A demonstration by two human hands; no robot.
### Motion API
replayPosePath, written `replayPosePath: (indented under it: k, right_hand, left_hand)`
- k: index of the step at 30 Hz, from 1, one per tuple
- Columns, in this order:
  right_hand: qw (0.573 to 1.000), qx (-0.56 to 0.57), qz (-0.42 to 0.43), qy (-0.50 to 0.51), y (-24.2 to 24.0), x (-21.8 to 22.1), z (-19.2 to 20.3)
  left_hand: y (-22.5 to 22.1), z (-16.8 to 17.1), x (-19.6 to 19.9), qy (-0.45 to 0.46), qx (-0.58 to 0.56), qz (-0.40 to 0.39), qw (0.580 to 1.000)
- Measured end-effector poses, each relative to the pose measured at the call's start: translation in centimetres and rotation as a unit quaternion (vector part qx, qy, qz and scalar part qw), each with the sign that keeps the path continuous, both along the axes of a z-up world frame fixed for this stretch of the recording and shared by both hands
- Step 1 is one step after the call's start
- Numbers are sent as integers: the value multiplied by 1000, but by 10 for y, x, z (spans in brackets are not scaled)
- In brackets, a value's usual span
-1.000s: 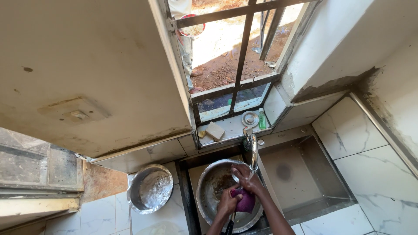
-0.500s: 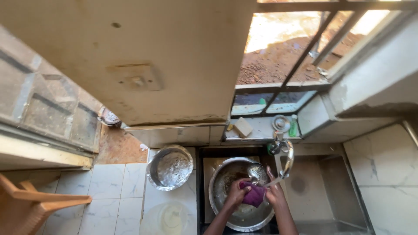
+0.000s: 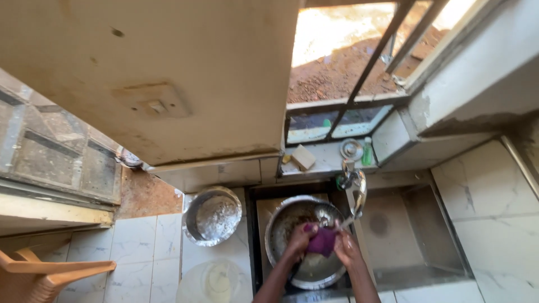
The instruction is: Washing and rinsing metal pots and pans in a kitchen sink using a cloth and water.
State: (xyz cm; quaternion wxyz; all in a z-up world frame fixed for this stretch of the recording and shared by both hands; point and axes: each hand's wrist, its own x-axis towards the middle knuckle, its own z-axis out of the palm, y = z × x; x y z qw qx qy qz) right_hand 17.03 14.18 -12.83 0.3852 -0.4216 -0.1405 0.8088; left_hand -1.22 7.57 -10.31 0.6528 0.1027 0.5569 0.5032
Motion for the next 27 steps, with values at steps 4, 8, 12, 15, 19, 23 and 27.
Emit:
replayPosePath:
  k: [4, 8, 12, 15, 19, 23, 27]
  right_hand:
    - [997, -10, -66, -25, -10, -7, 61]
    - [984, -21, -55, -166, -21, -5, 72]
    - [975, -33, 35, -217, -29, -34, 73]
    - [964, -80, 52, -248, -38, -50, 82]
    - [964, -111, 45, -238, -40, -47, 2]
    - [972, -92, 86, -200, -56, -46, -12]
    - [968, -189, 167, -12, -28, -13, -112]
  left_hand:
    - [-14, 67, -47, 160, -111, -104, 975]
    - [-37, 32, -74, 38, -84, 140, 986]
    - [-34, 11, -62, 80, -88, 78, 990]
    - [-13, -80, -25, -6, -48, 98, 994]
    - [-33, -45, 8, -136, -19, 152, 979]
    - [-72, -42, 10, 61, -28, 1, 998]
    - [-106, -36, -9, 267, -35, -162, 949]
